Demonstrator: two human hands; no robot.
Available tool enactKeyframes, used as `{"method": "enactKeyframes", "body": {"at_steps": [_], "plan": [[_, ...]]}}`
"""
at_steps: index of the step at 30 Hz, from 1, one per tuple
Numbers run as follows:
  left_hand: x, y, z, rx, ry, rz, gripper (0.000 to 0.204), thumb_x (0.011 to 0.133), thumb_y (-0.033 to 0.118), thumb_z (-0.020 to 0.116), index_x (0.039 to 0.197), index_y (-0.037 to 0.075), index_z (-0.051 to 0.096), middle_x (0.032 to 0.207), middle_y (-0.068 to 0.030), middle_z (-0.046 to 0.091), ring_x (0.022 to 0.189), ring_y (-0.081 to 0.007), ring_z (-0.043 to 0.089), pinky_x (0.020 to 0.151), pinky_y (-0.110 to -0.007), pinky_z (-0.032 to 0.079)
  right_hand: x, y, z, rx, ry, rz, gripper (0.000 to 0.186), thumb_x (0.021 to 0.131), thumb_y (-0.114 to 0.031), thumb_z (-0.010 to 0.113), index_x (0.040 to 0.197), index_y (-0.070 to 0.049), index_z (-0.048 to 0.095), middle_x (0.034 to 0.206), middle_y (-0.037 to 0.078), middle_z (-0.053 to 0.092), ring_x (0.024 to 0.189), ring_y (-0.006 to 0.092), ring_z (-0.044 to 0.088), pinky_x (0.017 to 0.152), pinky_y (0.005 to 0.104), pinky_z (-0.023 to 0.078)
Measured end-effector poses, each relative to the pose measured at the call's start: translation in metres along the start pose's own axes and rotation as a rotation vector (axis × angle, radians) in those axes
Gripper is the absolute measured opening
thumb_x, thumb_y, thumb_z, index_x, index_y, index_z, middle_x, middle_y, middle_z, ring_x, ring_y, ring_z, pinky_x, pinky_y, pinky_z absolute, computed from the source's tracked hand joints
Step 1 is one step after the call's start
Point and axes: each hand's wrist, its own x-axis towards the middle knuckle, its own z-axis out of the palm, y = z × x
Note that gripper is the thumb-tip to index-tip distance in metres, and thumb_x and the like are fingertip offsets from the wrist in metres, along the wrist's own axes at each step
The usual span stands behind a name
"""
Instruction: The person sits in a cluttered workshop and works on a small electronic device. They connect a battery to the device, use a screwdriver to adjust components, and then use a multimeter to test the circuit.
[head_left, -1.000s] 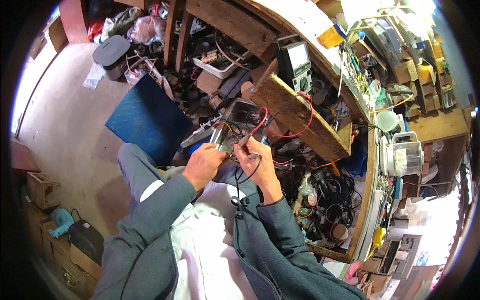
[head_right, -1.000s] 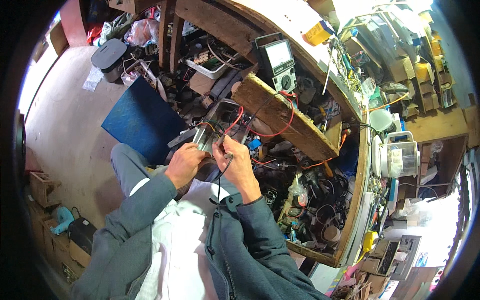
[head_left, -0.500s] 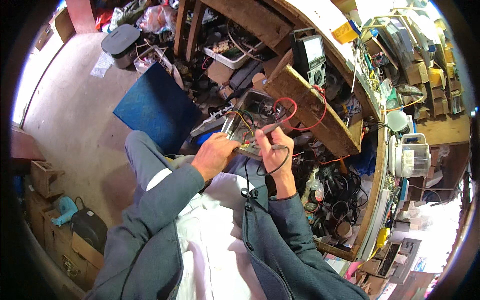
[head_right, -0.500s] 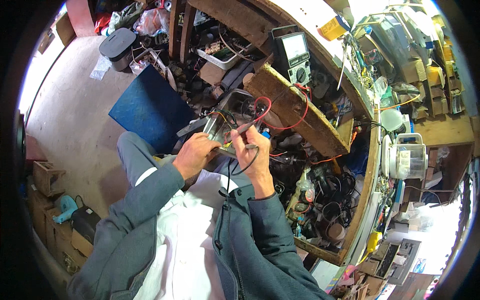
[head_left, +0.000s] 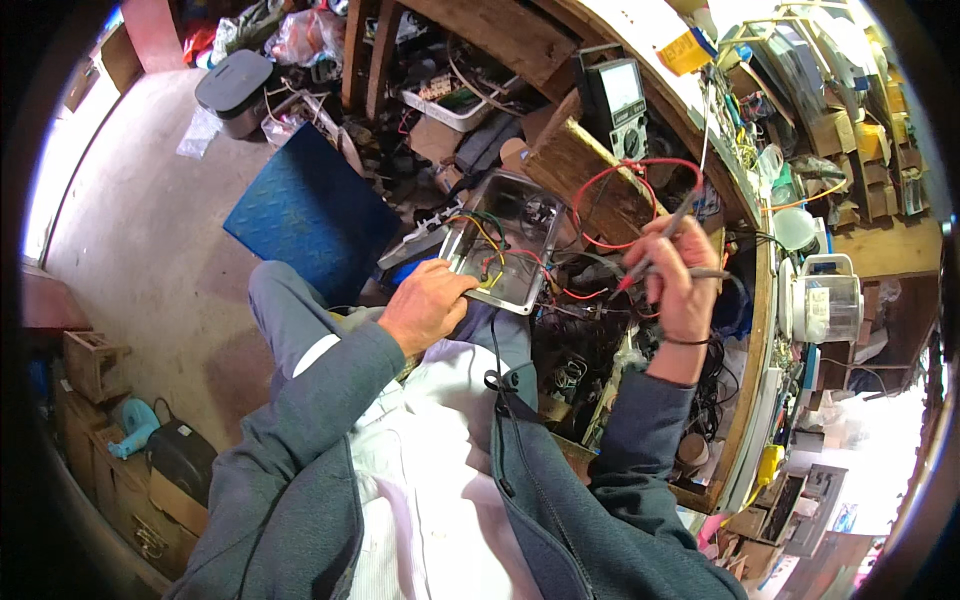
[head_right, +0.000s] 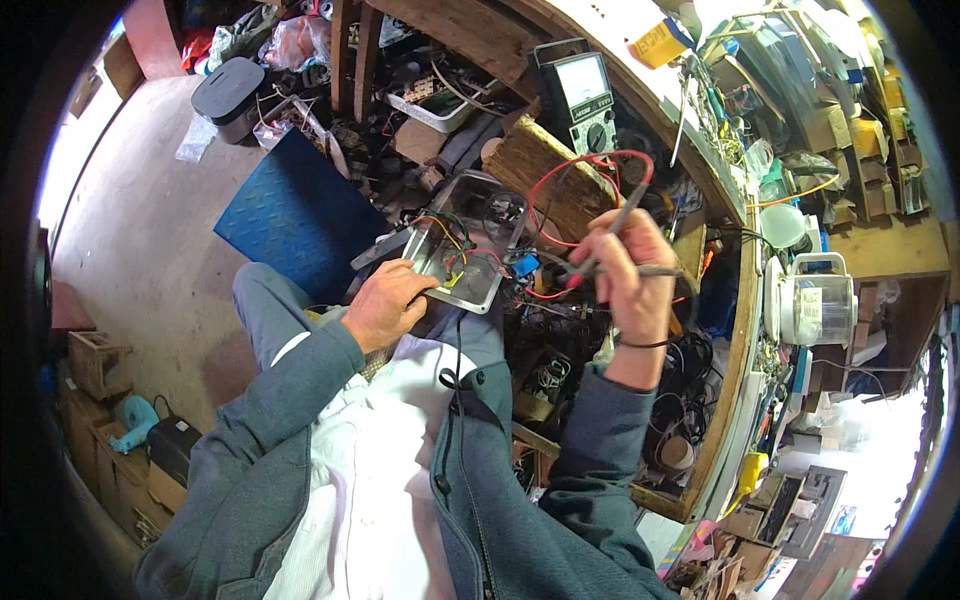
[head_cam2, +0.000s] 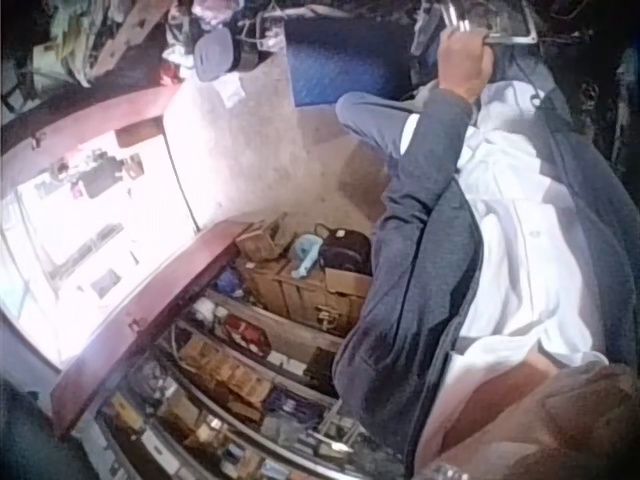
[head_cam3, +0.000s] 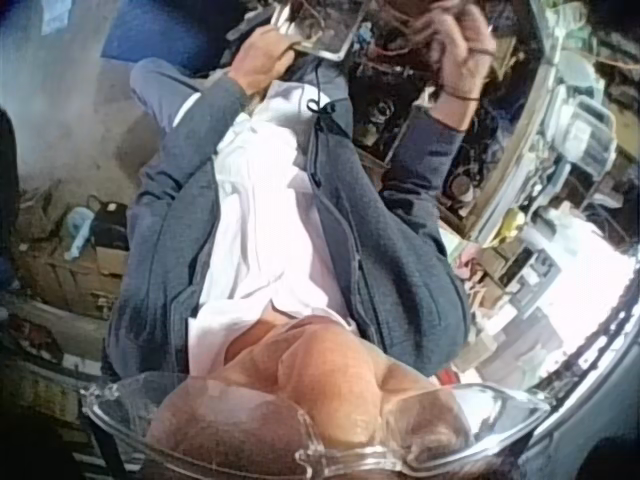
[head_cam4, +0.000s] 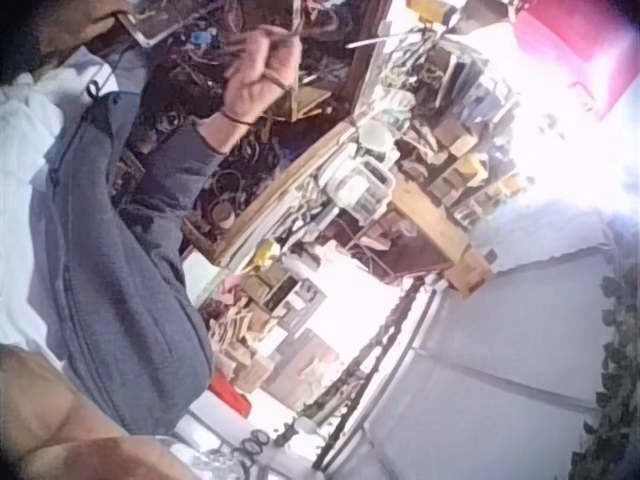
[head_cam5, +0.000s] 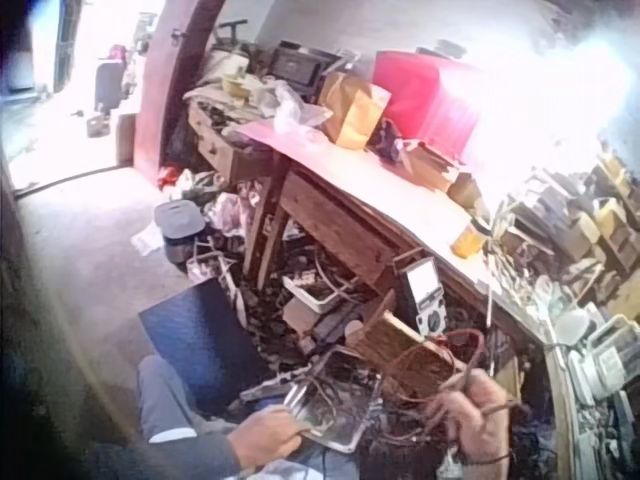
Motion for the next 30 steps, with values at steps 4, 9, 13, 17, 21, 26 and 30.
{"method": "enactKeyframes", "body": {"at_steps": [4, 9, 13, 17, 21, 26, 30], "plan": [[-0.001, -0.001, -0.001, -0.019, 0.007, 0.000, 0.026, 0.083, 0.002, 0.065, 0.109, 0.004, 0.071, 0.082, -0.0132, 0.065, 0.084, -0.0323, 0.066, 0.109, -0.047, 0.047, 0.021, -0.009, -0.052, -0.272, 0.116, -0.082, 0.017, 0.100, -0.012, 0.066, 0.115, -0.003, 0.068, 0.081, 0.007, 0.072, 0.054, 0.0035, 0.052, 0.047, 0.0190, 0.037], [0.002, 0.002, -0.003, -0.025, -0.018, -0.018, 0.027, 0.083, 0.001, 0.062, 0.108, 0.003, 0.072, 0.083, -0.0138, 0.066, 0.085, -0.0325, 0.066, 0.109, -0.047, 0.047, 0.059, 0.005, -0.101, -0.692, 0.231, -0.156, 0.025, 0.096, -0.012, 0.073, 0.121, -0.009, 0.071, 0.077, 0.004, 0.071, 0.063, 0.0095, 0.061, 0.059, 0.0266, 0.049], [0.002, 0.001, -0.005, -0.013, -0.050, -0.033, 0.029, 0.082, 0.003, 0.062, 0.109, 0.003, 0.072, 0.089, -0.0167, 0.069, 0.094, -0.0348, 0.067, 0.109, -0.046, 0.047, 0.089, 0.033, -0.124, -1.064, 0.279, -0.508, 0.026, 0.093, -0.007, 0.071, 0.119, -0.011, 0.071, 0.091, 0.012, 0.073, 0.079, 0.0259, 0.071, 0.071, 0.0386, 0.056], [0.001, -0.001, -0.004, -0.019, -0.040, -0.029, 0.032, 0.081, 0.001, 0.059, 0.111, 0.003, 0.071, 0.090, -0.0148, 0.069, 0.093, -0.0325, 0.067, 0.113, -0.048, 0.044, 0.106, 0.056, -0.118, -1.217, 0.215, -0.496, 0.036, 0.091, 0.000, 0.066, 0.125, -0.013, 0.063, 0.106, 0.018, 0.071, 0.097, 0.0417, 0.069, 0.081, 0.0467, 0.056], [0.000, -0.001, -0.005, -0.034, -0.071, -0.052, 0.034, 0.081, 0.000, 0.058, 0.113, 0.003, 0.070, 0.097, -0.0166, 0.070, 0.101, -0.0338, 0.067, 0.115, -0.047, 0.042, 0.107, 0.078, -0.109, -1.005, 0.312, -0.576, 0.033, 0.091, 0.005, 0.063, 0.120, -0.010, 0.060, 0.103, 0.021, 0.072, 0.092, 0.0390, 0.073, 0.078, 0.0426, 0.056], [0.001, 0.001, -0.008, -0.109, -0.092, -0.084, 0.038, 0.080, 0.000, 0.057, 0.116, 0.001, 0.069, 0.099, -0.0179, 0.071, 0.103, -0.0364, 0.066, 0.116, -0.047, 0.042, 0.104, 0.112, -0.126, -0.837, 0.479, -0.294, 0.016, 0.090, -0.002, 0.068, 0.105, -0.006, 0.063, 0.091, 0.014, 0.074, 0.077, 0.0266, 0.071, 0.071, 0.0367, 0.055], [0.006, 0.004, -0.011, -0.271, -0.039, -0.277, 0.032, 0.089, -0.003, 0.054, 0.118, -0.004, 0.066, 0.105, -0.0193, 0.073, 0.098, -0.0305, 0.072, 0.100, -0.040, 0.053, 0.105, 0.127, -0.144, -0.885, 0.377, -0.056, 0.029, 0.084, 0.002, 0.070, 0.110, -0.008, 0.072, 0.098, 0.011, 0.077, 0.089, 0.0255, 0.074, 0.082, 0.0356, 0.056]]}}
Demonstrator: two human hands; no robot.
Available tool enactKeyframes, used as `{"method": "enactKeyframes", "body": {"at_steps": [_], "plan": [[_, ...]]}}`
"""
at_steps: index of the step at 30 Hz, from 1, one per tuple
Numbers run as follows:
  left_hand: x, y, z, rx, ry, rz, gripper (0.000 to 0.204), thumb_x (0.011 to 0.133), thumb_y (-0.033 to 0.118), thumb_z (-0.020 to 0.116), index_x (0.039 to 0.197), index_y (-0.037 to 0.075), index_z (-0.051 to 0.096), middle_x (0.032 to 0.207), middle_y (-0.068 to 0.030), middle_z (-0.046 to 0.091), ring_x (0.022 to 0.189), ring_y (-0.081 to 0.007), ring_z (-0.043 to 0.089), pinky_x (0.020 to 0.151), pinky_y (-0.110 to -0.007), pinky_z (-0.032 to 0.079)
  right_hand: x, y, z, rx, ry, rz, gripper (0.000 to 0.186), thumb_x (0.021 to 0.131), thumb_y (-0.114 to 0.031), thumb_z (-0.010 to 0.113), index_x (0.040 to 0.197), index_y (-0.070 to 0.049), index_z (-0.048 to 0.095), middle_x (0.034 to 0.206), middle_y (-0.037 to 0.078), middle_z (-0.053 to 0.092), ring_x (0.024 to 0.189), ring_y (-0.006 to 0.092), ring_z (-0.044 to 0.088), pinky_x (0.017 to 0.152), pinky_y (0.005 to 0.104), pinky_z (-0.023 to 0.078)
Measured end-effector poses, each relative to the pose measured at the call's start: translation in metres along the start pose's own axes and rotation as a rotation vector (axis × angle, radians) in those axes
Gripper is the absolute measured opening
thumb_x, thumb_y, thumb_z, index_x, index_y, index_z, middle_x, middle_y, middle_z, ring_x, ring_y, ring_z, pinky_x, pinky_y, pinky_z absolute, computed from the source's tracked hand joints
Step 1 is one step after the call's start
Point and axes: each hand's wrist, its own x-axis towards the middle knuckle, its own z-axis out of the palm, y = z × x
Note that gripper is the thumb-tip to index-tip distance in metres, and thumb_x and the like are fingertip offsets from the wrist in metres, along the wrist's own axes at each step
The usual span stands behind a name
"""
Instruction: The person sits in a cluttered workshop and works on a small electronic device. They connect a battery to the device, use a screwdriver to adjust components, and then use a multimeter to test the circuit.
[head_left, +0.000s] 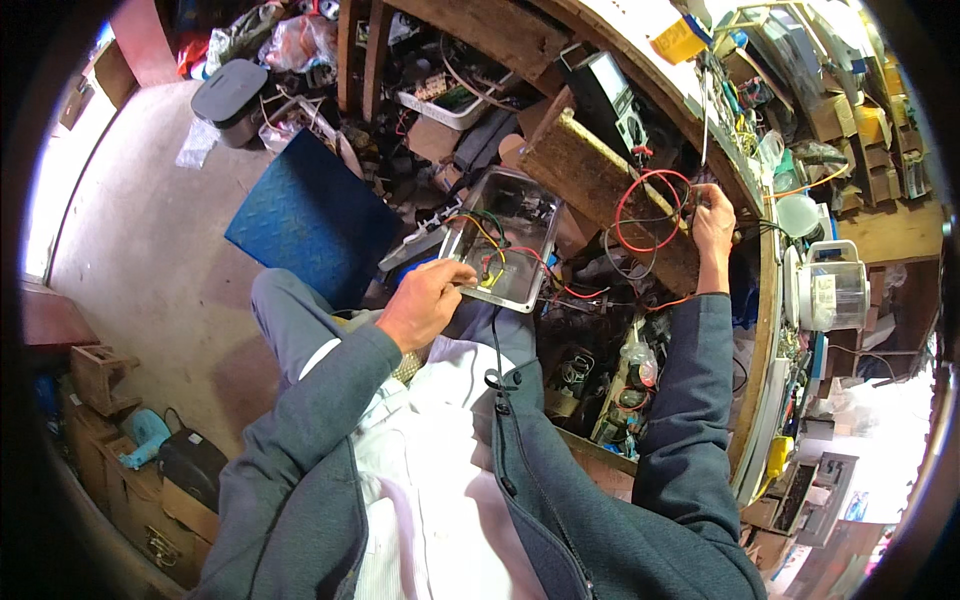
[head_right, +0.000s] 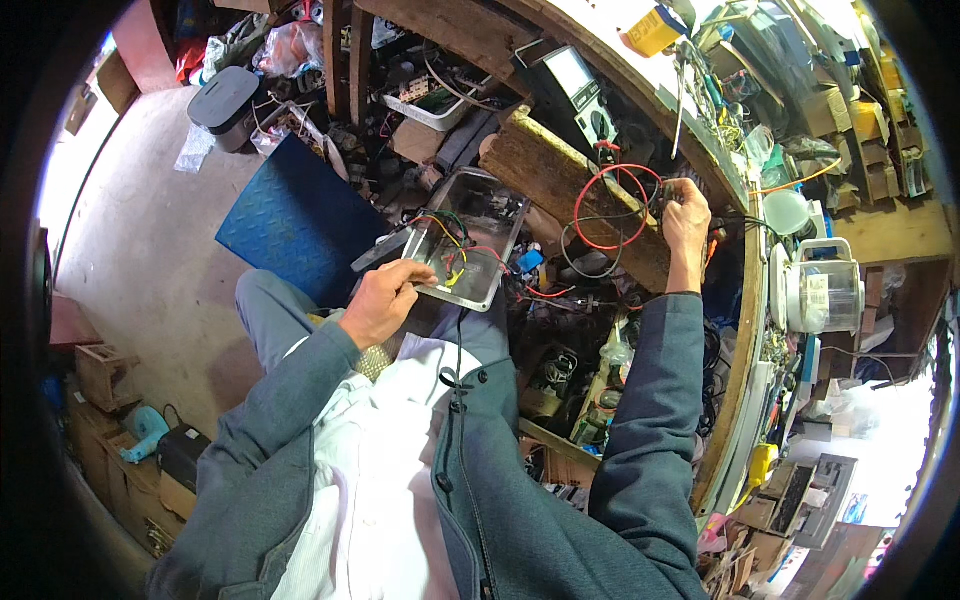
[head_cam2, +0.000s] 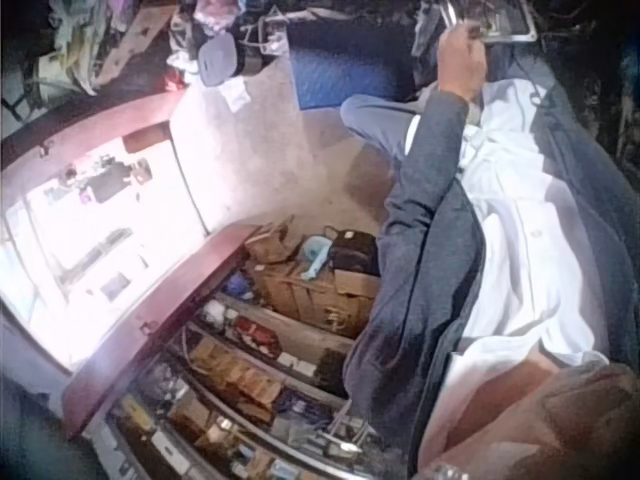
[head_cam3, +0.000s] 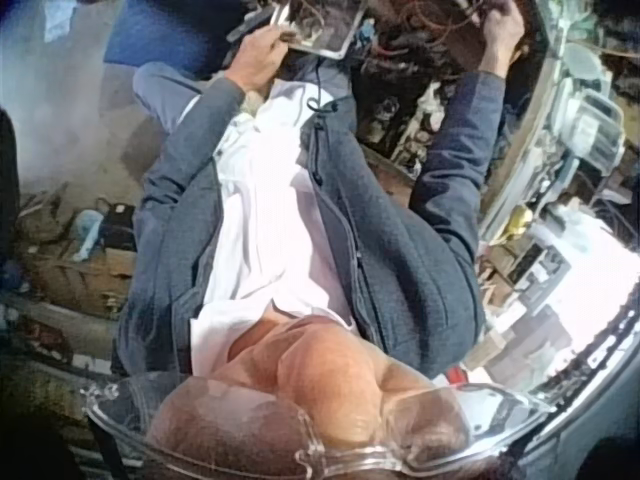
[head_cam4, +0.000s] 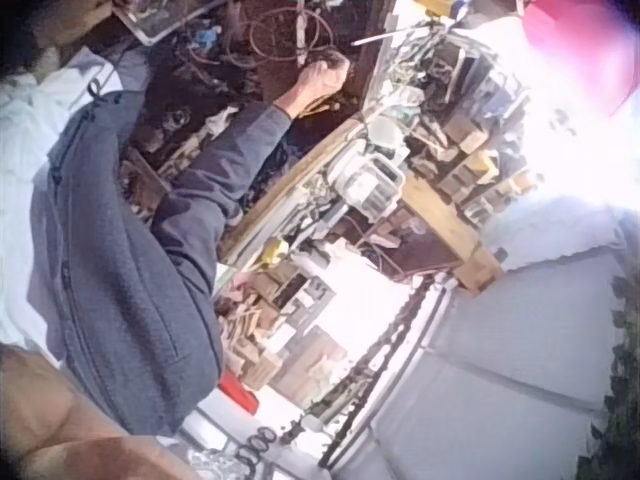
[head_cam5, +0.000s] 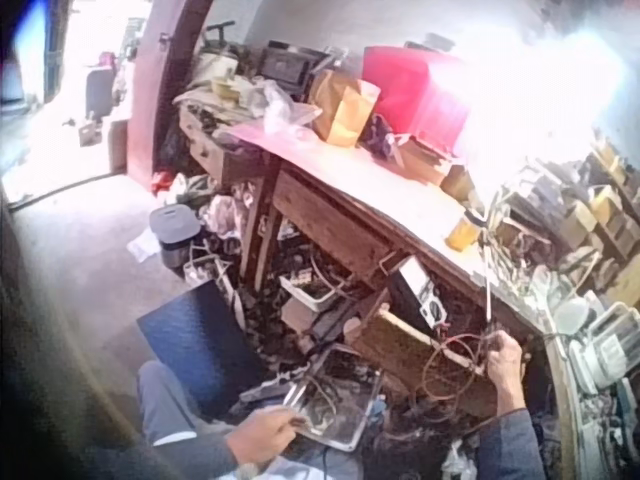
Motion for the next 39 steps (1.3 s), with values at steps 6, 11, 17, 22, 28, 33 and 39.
{"method": "enactKeyframes", "body": {"at_steps": [6, 11, 17, 22, 28, 33, 39], "plan": [[0.018, 0.011, -0.003, -0.185, 0.066, -0.233, 0.023, 0.101, 0.007, 0.061, 0.118, -0.007, 0.067, 0.100, -0.0161, 0.076, 0.090, -0.0179, 0.076, 0.079, -0.030, 0.058, 0.008, 0.021, 0.013, 0.279, -0.009, 0.132, 0.038, 0.086, 0.005, 0.050, 0.114, -0.005, 0.074, 0.108, 0.013, 0.077, 0.095, 0.0195, 0.074, 0.087, 0.0336, 0.058], [0.043, 0.014, -0.009, -0.067, 0.039, -0.214, 0.023, 0.093, 0.011, 0.071, 0.110, -0.004, 0.072, 0.091, -0.0141, 0.077, 0.081, -0.0177, 0.075, 0.071, -0.031, 0.056, 0.006, 0.018, 0.014, 0.216, -0.027, 0.141, 0.034, 0.088, -0.003, 0.055, 0.115, -0.006, 0.075, 0.107, 0.011, 0.079, 0.093, 0.0181, 0.075, 0.086, 0.0325, 0.057], [0.067, 0.016, -0.006, 0.190, -0.097, -0.238, 0.027, 0.086, 0.025, 0.076, 0.095, 0.000, 0.078, 0.086, -0.0200, 0.075, 0.080, -0.0337, 0.075, 0.074, -0.041, 0.057, 0.006, 0.026, 0.017, 0.218, -0.037, 0.133, 0.027, 0.090, -0.007, 0.058, 0.110, -0.004, 0.076, 0.099, 0.011, 0.079, 0.086, 0.0178, 0.076, 0.081, 0.0328, 0.059], [0.071, 0.005, -0.002, 0.217, -0.155, -0.313, 0.027, 0.085, 0.028, 0.077, 0.092, 0.002, 0.081, 0.080, -0.0185, 0.075, 0.073, -0.0335, 0.074, 0.070, -0.042, 0.057, 0.000, 0.002, 0.011, 0.162, -0.051, 0.139, 0.024, 0.092, -0.004, 0.057, 0.109, 0.000, 0.074, 0.094, 0.009, 0.076, 0.076, 0.0140, 0.073, 0.072, 0.0284, 0.057], [0.059, 0.011, -0.014, 0.194, -0.213, -0.369, 0.026, 0.086, 0.024, 0.076, 0.091, -0.002, 0.079, 0.075, -0.0137, 0.075, 0.067, -0.0214, 0.072, 0.064, -0.034, 0.055, -0.001, -0.003, 0.009, 0.166, -0.086, 0.132, 0.021, 0.093, -0.004, 0.058, 0.107, 0.002, 0.073, 0.092, 0.007, 0.075, 0.073, 0.0116, 0.070, 0.069, 0.0265, 0.056], [0.047, 0.029, -0.011, 0.286, -0.123, -0.365, 0.030, 0.087, 0.028, 0.076, 0.091, -0.002, 0.077, 0.074, -0.0158, 0.073, 0.067, -0.0242, 0.073, 0.063, -0.035, 0.053, -0.001, 0.005, 0.012, 0.203, -0.062, 0.130, 0.024, 0.091, -0.009, 0.060, 0.107, -0.002, 0.076, 0.091, 0.012, 0.078, 0.072, 0.0172, 0.075, 0.071, 0.0318, 0.059], [0.036, 0.030, -0.009, 0.261, -0.082, -0.308, 0.031, 0.090, 0.027, 0.075, 0.092, -0.003, 0.077, 0.077, -0.0161, 0.073, 0.068, -0.0221, 0.070, 0.065, -0.034, 0.052, 0.000, 0.013, 0.014, 0.153, -0.041, 0.063, 0.021, 0.091, -0.010, 0.061, 0.104, -0.002, 0.076, 0.089, 0.010, 0.078, 0.073, 0.0159, 0.074, 0.072, 0.0312, 0.058]]}}
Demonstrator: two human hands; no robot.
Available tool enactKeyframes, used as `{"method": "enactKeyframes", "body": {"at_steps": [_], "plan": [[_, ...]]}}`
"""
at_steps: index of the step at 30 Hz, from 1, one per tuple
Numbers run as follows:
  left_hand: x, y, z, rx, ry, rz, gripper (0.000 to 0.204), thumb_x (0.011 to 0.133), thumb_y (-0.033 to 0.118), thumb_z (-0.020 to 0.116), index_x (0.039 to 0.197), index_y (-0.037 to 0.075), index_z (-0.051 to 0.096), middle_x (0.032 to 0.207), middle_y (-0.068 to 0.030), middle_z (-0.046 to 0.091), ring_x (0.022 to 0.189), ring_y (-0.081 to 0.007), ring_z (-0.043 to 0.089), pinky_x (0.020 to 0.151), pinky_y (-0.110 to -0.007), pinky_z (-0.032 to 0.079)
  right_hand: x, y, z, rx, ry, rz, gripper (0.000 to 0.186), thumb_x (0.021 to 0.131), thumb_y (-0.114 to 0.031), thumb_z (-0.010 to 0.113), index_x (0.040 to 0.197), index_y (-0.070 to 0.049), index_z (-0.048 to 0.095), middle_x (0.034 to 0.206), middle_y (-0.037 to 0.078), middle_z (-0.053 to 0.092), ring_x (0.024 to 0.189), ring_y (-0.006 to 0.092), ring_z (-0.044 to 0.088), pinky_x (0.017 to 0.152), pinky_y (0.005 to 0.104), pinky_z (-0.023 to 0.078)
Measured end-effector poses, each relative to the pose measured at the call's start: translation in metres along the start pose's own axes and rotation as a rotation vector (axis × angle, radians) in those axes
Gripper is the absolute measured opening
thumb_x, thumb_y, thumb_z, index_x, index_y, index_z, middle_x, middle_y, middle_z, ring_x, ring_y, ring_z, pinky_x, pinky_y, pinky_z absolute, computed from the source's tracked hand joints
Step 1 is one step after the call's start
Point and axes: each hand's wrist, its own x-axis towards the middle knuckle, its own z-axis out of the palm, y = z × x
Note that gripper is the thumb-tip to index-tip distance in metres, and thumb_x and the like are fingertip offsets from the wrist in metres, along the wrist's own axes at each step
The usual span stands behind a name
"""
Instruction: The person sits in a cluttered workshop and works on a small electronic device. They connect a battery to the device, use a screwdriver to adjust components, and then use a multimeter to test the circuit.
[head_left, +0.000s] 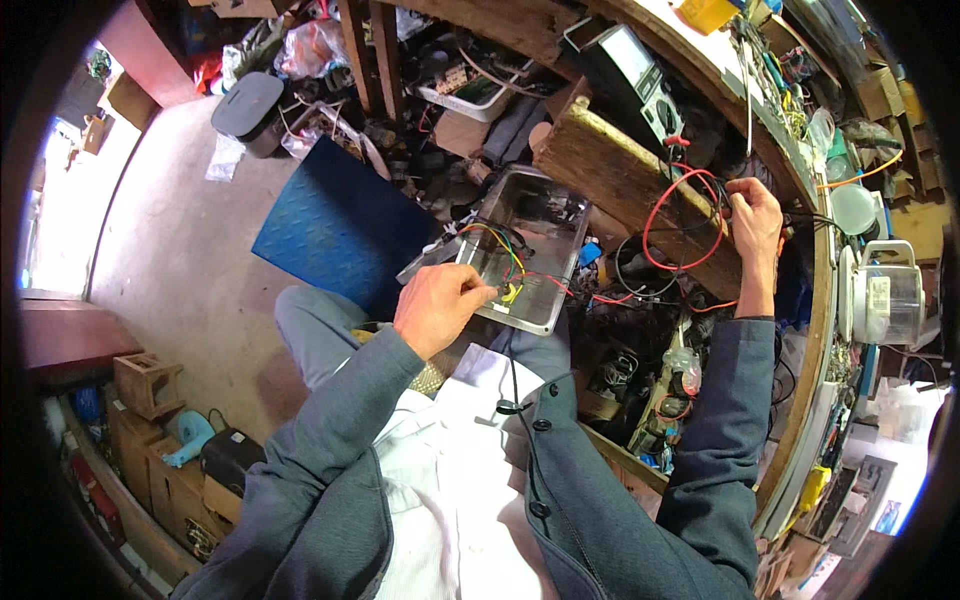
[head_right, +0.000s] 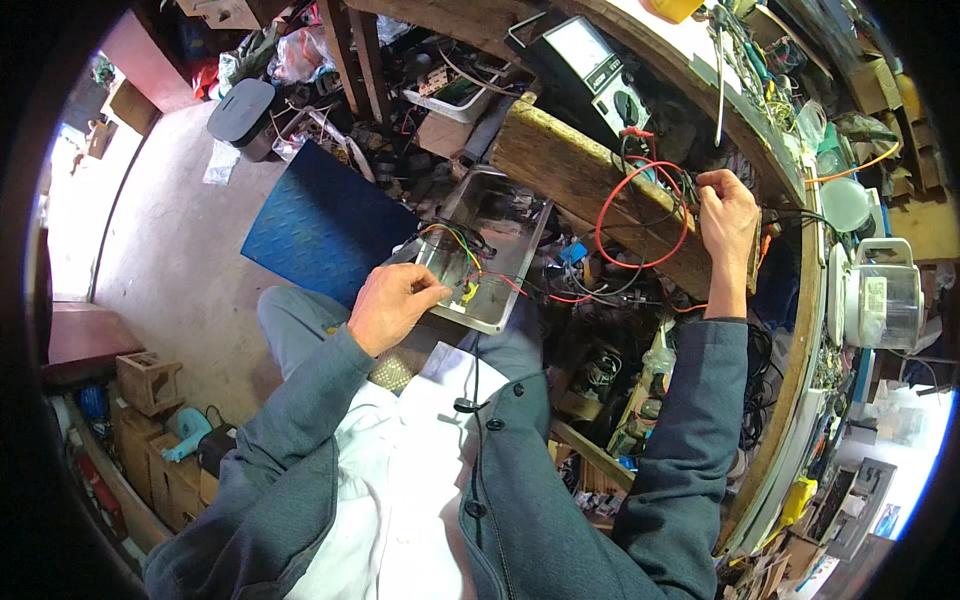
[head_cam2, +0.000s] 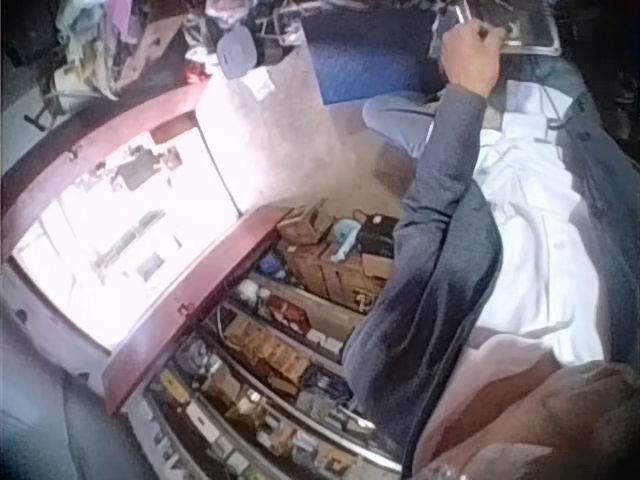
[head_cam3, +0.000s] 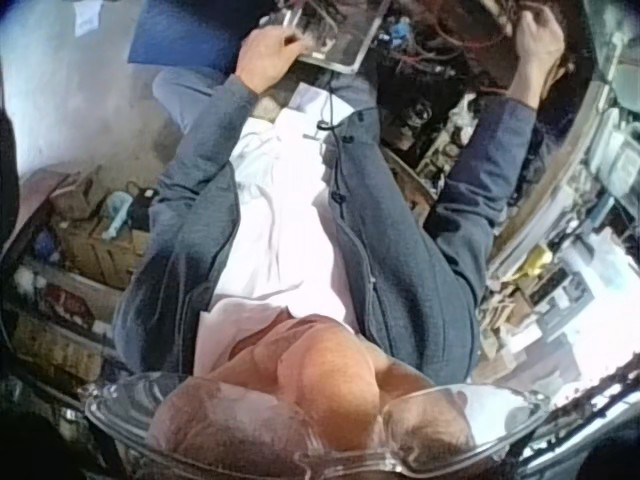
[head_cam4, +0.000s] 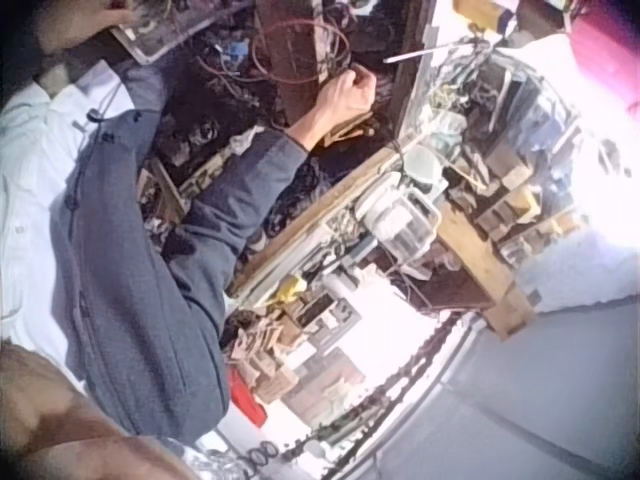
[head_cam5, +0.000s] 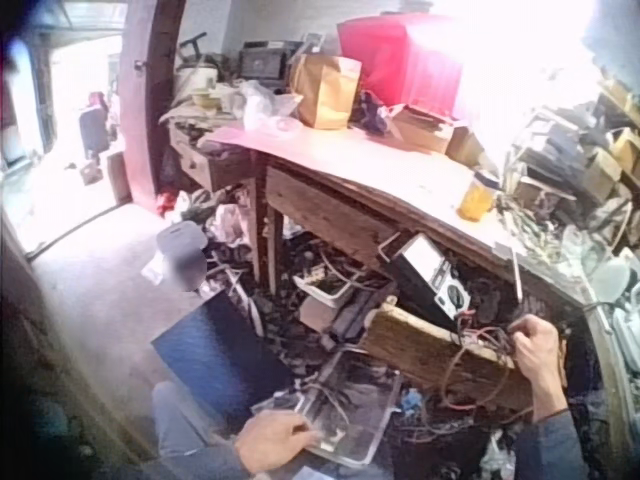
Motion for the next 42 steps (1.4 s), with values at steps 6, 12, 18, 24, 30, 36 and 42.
{"method": "enactKeyframes", "body": {"at_steps": [6, 12, 18, 24, 30, 36, 42], "plan": [[0.004, -0.008, -0.008, -0.259, -0.176, -0.027, 0.026, 0.094, 0.020, 0.071, 0.096, -0.005, 0.075, 0.078, -0.0130, 0.073, 0.071, -0.0154, 0.068, 0.067, -0.031, 0.052, -0.001, -0.006, -0.001, 0.003, -0.017, 0.032, 0.022, 0.091, -0.012, 0.061, 0.104, -0.002, 0.076, 0.088, 0.010, 0.078, 0.076, 0.0163, 0.075, 0.073, 0.0313, 0.057], [0.006, -0.010, -0.009, -0.229, -0.163, 0.080, 0.025, 0.095, 0.019, 0.068, 0.095, -0.005, 0.074, 0.077, -0.0112, 0.071, 0.070, -0.0144, 0.066, 0.067, -0.031, 0.052, -0.003, -0.013, -0.002, -0.017, -0.014, 0.033, 0.024, 0.092, -0.013, 0.060, 0.105, -0.002, 0.076, 0.088, 0.011, 0.078, 0.075, 0.0169, 0.076, 0.073, 0.0311, 0.057], [0.009, -0.015, -0.008, -0.037, -0.091, 0.129, 0.024, 0.094, 0.022, 0.070, 0.093, -0.002, 0.075, 0.076, -0.0130, 0.069, 0.066, -0.0213, 0.064, 0.064, -0.035, 0.050, -0.003, -0.017, -0.004, -0.035, -0.032, 0.038, 0.021, 0.094, -0.008, 0.060, 0.106, 0.000, 0.074, 0.090, 0.007, 0.076, 0.076, 0.0129, 0.072, 0.071, 0.0279, 0.057], [0.014, -0.018, -0.006, 0.083, -0.117, 0.198, 0.025, 0.092, 0.024, 0.070, 0.094, 0.000, 0.077, 0.078, -0.0149, 0.068, 0.070, -0.0292, 0.066, 0.065, -0.040, 0.051, -0.003, -0.013, -0.003, -0.012, -0.034, 0.035, 0.023, 0.092, -0.011, 0.061, 0.106, -0.002, 0.076, 0.089, 0.010, 0.078, 0.076, 0.0156, 0.075, 0.071, 0.0301, 0.059], [0.019, -0.008, -0.007, 0.082, -0.172, 0.140, 0.027, 0.091, 0.030, 0.070, 0.094, 0.005, 0.079, 0.086, -0.0166, 0.072, 0.081, -0.0359, 0.070, 0.071, -0.047, 0.052, 0.001, 0.001, 0.000, 0.063, -0.033, 0.046, 0.022, 0.092, -0.010, 0.061, 0.106, -0.002, 0.076, 0.091, 0.011, 0.078, 0.075, 0.0162, 0.075, 0.071, 0.0306, 0.060], [0.025, 0.001, -0.005, 0.060, -0.164, 0.159, 0.033, 0.093, 0.035, 0.069, 0.096, 0.004, 0.079, 0.086, -0.0171, 0.073, 0.082, -0.0365, 0.070, 0.073, -0.047, 0.053, -0.003, -0.016, 0.000, 0.031, -0.030, 0.059, 0.022, 0.092, -0.010, 0.061, 0.106, -0.002, 0.077, 0.090, 0.011, 0.078, 0.073, 0.0169, 0.076, 0.069, 0.0304, 0.059], [0.030, -0.004, -0.001, -0.024, -0.143, 0.134, 0.029, 0.094, 0.024, 0.070, 0.102, -0.003, 0.077, 0.081, -0.0167, 0.073, 0.068, -0.0222, 0.069, 0.065, -0.035, 0.053, -0.002, -0.013, 0.001, 0.043, -0.016, 0.045, 0.022, 0.091, -0.010, 0.061, 0.105, -0.001, 0.076, 0.088, 0.011, 0.077, 0.073, 0.0167, 0.076, 0.069, 0.0304, 0.059]]}}
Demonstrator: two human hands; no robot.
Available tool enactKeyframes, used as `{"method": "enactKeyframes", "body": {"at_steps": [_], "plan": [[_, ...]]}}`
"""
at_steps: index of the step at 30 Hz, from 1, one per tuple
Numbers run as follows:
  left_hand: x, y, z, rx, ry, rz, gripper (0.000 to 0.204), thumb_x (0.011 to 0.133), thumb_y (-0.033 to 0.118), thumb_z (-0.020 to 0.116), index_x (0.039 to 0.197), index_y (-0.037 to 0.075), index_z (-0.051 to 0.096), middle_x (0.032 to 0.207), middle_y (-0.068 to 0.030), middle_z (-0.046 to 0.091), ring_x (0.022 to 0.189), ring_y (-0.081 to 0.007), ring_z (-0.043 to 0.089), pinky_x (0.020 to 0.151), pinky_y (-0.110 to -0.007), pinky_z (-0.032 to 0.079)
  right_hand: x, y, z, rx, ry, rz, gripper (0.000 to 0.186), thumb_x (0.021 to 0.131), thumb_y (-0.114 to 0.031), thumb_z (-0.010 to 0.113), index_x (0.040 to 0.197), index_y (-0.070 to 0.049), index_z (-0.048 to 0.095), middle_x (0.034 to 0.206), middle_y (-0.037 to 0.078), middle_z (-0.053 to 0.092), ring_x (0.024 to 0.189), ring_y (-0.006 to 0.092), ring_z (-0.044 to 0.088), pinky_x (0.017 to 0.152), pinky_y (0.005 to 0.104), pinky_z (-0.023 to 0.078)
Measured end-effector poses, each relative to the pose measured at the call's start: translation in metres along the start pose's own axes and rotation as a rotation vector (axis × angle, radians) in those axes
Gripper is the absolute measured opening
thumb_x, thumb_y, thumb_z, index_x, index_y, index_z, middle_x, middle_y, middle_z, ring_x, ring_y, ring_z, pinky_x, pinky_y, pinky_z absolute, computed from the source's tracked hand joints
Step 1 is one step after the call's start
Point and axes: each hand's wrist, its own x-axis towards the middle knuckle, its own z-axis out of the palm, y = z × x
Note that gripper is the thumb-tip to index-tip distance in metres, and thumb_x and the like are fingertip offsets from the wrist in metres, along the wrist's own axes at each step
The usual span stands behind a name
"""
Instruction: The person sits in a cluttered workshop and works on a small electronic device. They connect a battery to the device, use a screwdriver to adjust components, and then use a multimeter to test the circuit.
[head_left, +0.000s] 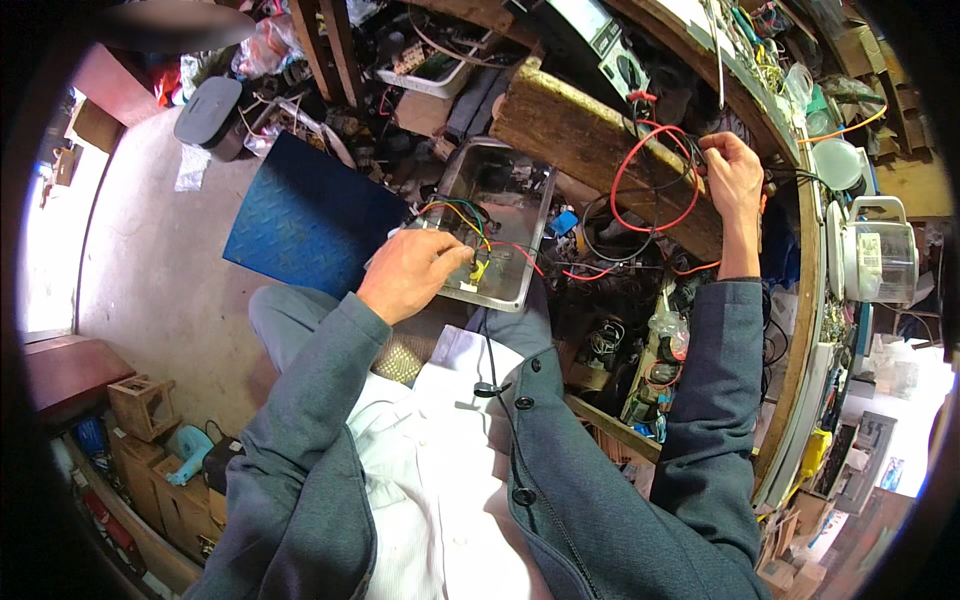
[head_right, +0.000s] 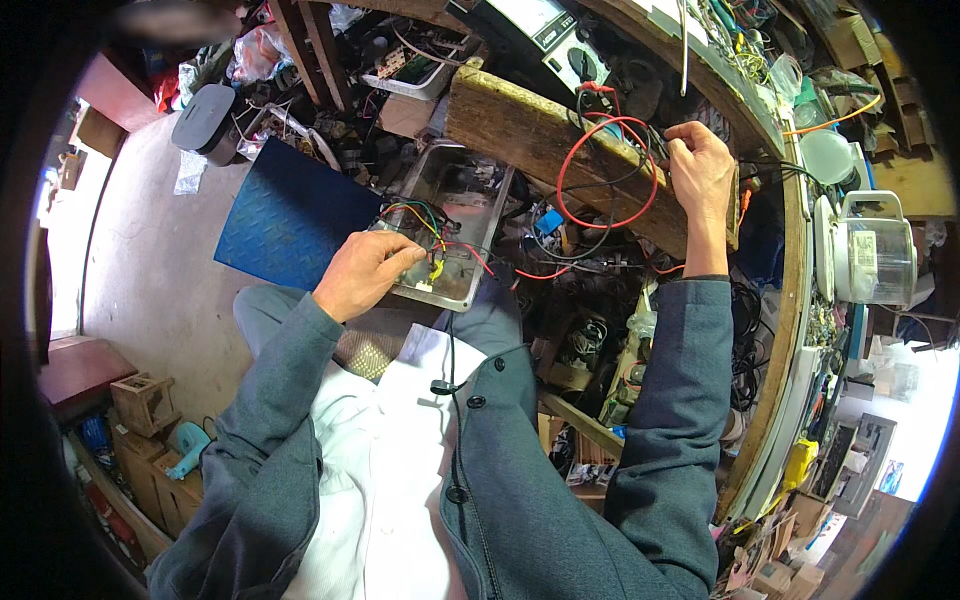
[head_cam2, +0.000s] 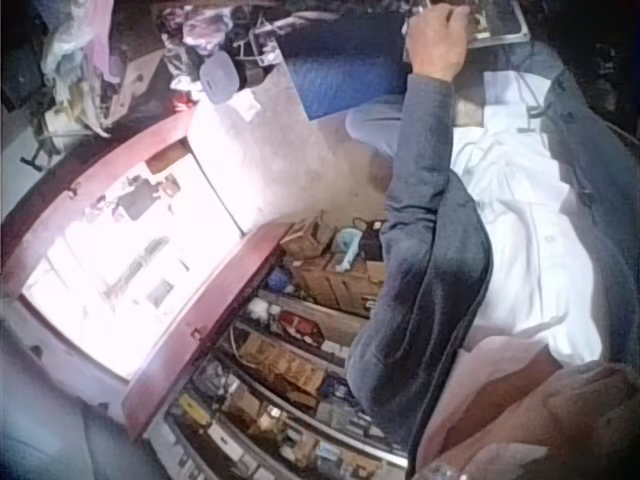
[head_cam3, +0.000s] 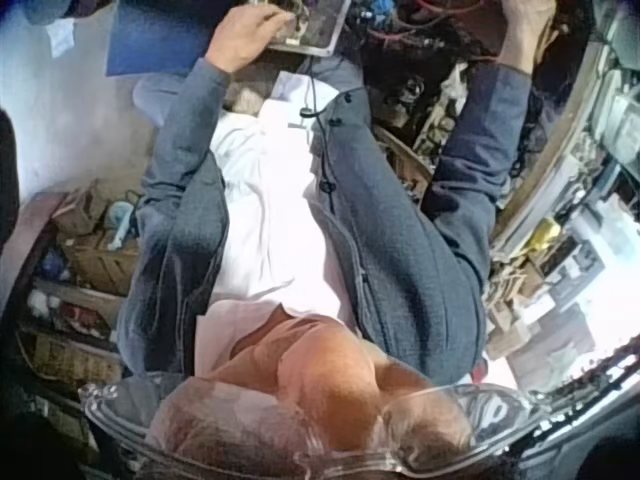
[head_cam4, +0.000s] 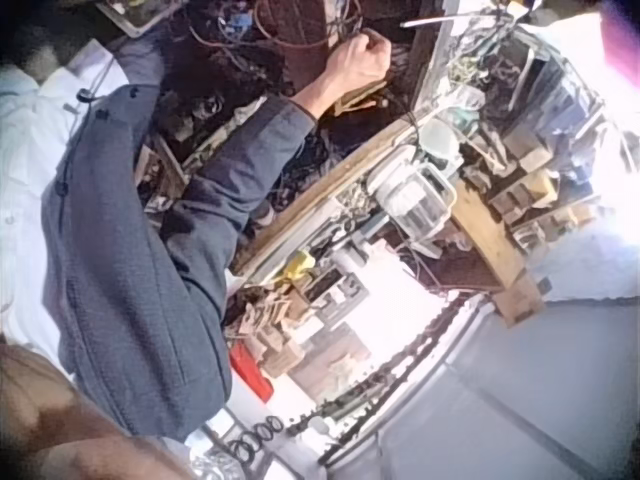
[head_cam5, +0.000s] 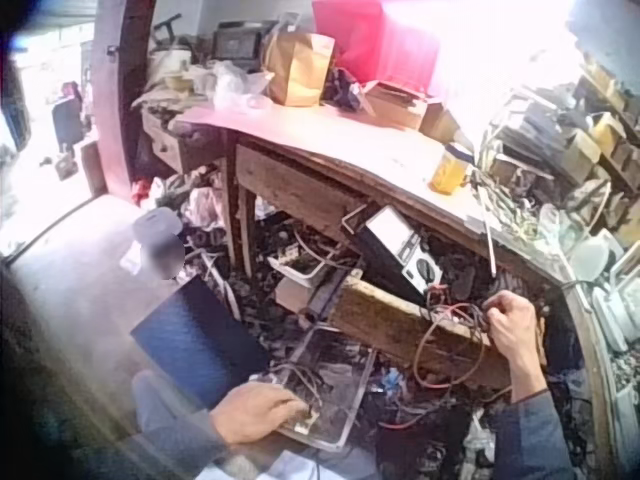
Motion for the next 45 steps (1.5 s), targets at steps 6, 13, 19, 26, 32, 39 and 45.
{"method": "enactKeyframes", "body": {"at_steps": [6, 13, 19, 26, 32, 39, 45], "plan": [[-0.002, -0.005, -0.002, -0.063, -0.095, -0.098, 0.028, 0.092, 0.025, 0.068, 0.102, 0.001, 0.078, 0.089, -0.0187, 0.076, 0.082, -0.0325, 0.074, 0.075, -0.040, 0.056, -0.002, -0.004, -0.002, -0.031, -0.008, 0.016, 0.021, 0.092, -0.009, 0.061, 0.105, -0.001, 0.076, 0.088, 0.009, 0.077, 0.075, 0.0144, 0.074, 0.070, 0.0291, 0.059], [-0.004, -0.010, -0.008, -0.138, -0.147, -0.035, 0.027, 0.091, 0.014, 0.072, 0.109, -0.006, 0.076, 0.082, -0.0134, 0.076, 0.071, -0.0128, 0.067, 0.068, -0.030, 0.053, -0.002, -0.006, -0.003, -0.061, -0.029, 0.035, 0.020, 0.093, -0.007, 0.061, 0.106, 0.000, 0.075, 0.088, 0.004, 0.074, 0.077, 0.0102, 0.070, 0.070, 0.0267, 0.058], [-0.004, 0.000, -0.013, -0.173, -0.184, -0.115, 0.023, 0.091, 0.010, 0.073, 0.108, -0.005, 0.077, 0.082, -0.0102, 0.076, 0.072, -0.0108, 0.066, 0.067, -0.028, 0.053, -0.002, -0.009, -0.004, -0.159, -0.030, 0.009, 0.021, 0.094, -0.008, 0.061, 0.107, 0.000, 0.075, 0.089, 0.005, 0.074, 0.078, 0.0113, 0.071, 0.071, 0.0274, 0.058], [-0.002, -0.009, -0.009, -0.232, -0.182, -0.089, 0.018, 0.091, 0.010, 0.074, 0.103, -0.004, 0.076, 0.082, -0.0074, 0.076, 0.073, -0.0094, 0.066, 0.068, -0.027, 0.054, 0.001, -0.001, -0.002, -0.152, 0.000, -0.020, 0.024, 0.088, -0.016, 0.063, 0.104, -0.006, 0.078, 0.091, 0.014, 0.078, 0.081, 0.0227, 0.076, 0.077, 0.0355, 0.058], [-0.003, -0.003, -0.012, -0.250, -0.174, -0.119, 0.016, 0.090, 0.008, 0.073, 0.102, -0.004, 0.076, 0.081, -0.0059, 0.075, 0.066, -0.0072, 0.062, 0.060, -0.025, 0.050, 0.001, 0.000, -0.001, -0.163, -0.009, 0.004, 0.025, 0.088, -0.017, 0.063, 0.103, -0.006, 0.078, 0.091, 0.014, 0.078, 0.084, 0.0238, 0.076, 0.079, 0.0364, 0.057], [-0.003, -0.003, -0.012, -0.230, -0.168, -0.108, 0.015, 0.090, 0.007, 0.073, 0.101, -0.003, 0.076, 0.078, -0.0054, 0.073, 0.061, -0.0083, 0.060, 0.058, -0.025, 0.049, 0.001, 0.001, 0.000, -0.143, -0.005, -0.001, 0.025, 0.088, -0.017, 0.062, 0.103, -0.006, 0.078, 0.090, 0.014, 0.078, 0.080, 0.0233, 0.076, 0.077, 0.0355, 0.058], [-0.002, -0.013, -0.011, -0.228, -0.108, -0.020, 0.016, 0.088, 0.009, 0.076, 0.100, -0.003, 0.077, 0.081, -0.0093, 0.075, 0.071, -0.0129, 0.067, 0.067, -0.029, 0.054, 0.000, -0.006, -0.001, -0.142, -0.021, 0.021, 0.025, 0.087, -0.018, 0.062, 0.102, -0.006, 0.079, 0.089, 0.014, 0.077, 0.079, 0.0232, 0.076, 0.077, 0.0357, 0.058]]}}
